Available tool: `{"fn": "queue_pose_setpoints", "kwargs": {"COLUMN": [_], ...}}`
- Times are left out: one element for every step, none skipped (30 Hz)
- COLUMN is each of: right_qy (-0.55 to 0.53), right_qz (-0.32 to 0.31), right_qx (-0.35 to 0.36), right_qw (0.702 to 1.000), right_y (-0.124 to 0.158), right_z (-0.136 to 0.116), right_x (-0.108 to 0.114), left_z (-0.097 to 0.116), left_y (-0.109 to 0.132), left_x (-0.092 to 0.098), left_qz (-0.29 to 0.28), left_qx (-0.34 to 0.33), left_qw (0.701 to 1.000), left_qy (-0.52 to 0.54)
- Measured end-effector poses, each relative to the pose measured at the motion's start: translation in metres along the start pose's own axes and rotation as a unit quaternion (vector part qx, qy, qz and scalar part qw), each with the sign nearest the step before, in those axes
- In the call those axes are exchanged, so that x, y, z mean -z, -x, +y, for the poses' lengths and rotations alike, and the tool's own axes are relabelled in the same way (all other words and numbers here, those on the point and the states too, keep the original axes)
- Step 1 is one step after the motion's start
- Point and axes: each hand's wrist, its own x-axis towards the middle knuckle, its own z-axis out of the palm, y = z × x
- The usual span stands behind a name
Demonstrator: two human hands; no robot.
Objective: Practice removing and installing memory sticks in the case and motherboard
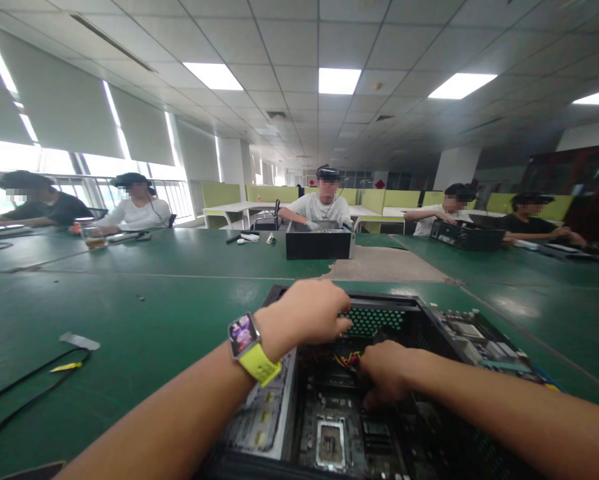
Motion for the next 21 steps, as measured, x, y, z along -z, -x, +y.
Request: {"fn": "queue_pose_setpoints", "kwargs": {"right_qy": [-0.007,-0.012,-0.014,-0.012,-0.006,0.005,0.016,0.028,0.037,0.044,0.049,0.052,0.053,0.052,0.049,0.046,0.040,0.033,0.025,0.014,0.001], "right_qz": [0.001,0.000,-0.002,-0.003,-0.004,-0.006,-0.008,-0.007,-0.006,-0.004,-0.002,0.001,0.004,0.005,0.006,0.006,0.005,0.004,0.004,0.004,0.005], "right_qx": [0.003,0.005,0.007,0.010,0.013,0.015,0.015,0.014,0.013,0.013,0.012,0.011,0.011,0.012,0.013,0.014,0.015,0.016,0.015,0.014,0.013], "right_qw": [1.000,1.000,1.000,1.000,1.000,1.000,1.000,0.999,0.999,0.999,0.999,0.999,0.999,0.999,0.999,0.999,0.999,0.999,1.000,1.000,1.000], "right_y": [0.000,0.001,0.000,0.000,0.000,-0.001,-0.001,-0.002,-0.003,-0.004,-0.005,-0.006,-0.007,-0.008,-0.008,-0.008,-0.008,-0.007,-0.007,-0.006,-0.004], "right_z": [0.001,0.001,0.001,0.000,-0.001,-0.002,-0.004,-0.005,-0.006,-0.006,-0.006,-0.006,-0.006,-0.005,-0.004,-0.004,-0.004,-0.004,-0.005,-0.007,-0.009], "right_x": [0.000,0.001,0.001,0.002,0.003,0.003,0.004,0.004,0.004,0.003,0.002,0.001,0.000,-0.001,-0.002,-0.003,-0.004,-0.004,-0.004,-0.004,-0.004], "left_z": [-0.013,-0.026,-0.038,-0.048,-0.054,-0.058,-0.058,-0.057,-0.055,-0.053,-0.053,-0.054,-0.058,-0.064,-0.072,-0.080,-0.089,-0.098,-0.105,-0.111,-0.115], "left_y": [0.002,0.003,0.005,0.007,0.009,0.010,0.011,0.011,0.010,0.008,0.006,0.002,-0.002,-0.006,-0.009,-0.011,-0.013,-0.014,-0.014,-0.013,-0.012], "left_x": [0.005,0.007,0.008,0.007,0.004,0.000,-0.004,-0.008,-0.012,-0.015,-0.018,-0.021,-0.025,-0.029,-0.033,-0.039,-0.044,-0.050,-0.055,-0.060,-0.064], "left_qz": [0.037,0.063,0.074,0.073,0.063,0.049,0.037,0.025,0.015,0.008,0.008,0.012,0.018,0.025,0.031,0.035,0.032,0.019,-0.001,-0.021,-0.036], "left_qx": [0.031,0.058,0.073,0.081,0.082,0.083,0.086,0.094,0.102,0.111,0.120,0.129,0.133,0.130,0.123,0.117,0.114,0.117,0.122,0.125,0.121], "left_qw": [0.999,0.995,0.992,0.989,0.987,0.987,0.987,0.988,0.989,0.989,0.989,0.989,0.989,0.990,0.991,0.992,0.993,0.992,0.991,0.989,0.987], "left_qy": [0.022,0.048,0.076,0.103,0.123,0.132,0.131,0.121,0.107,0.093,0.080,0.069,0.059,0.050,0.040,0.031,0.026,0.032,0.048,0.073,0.102]}}
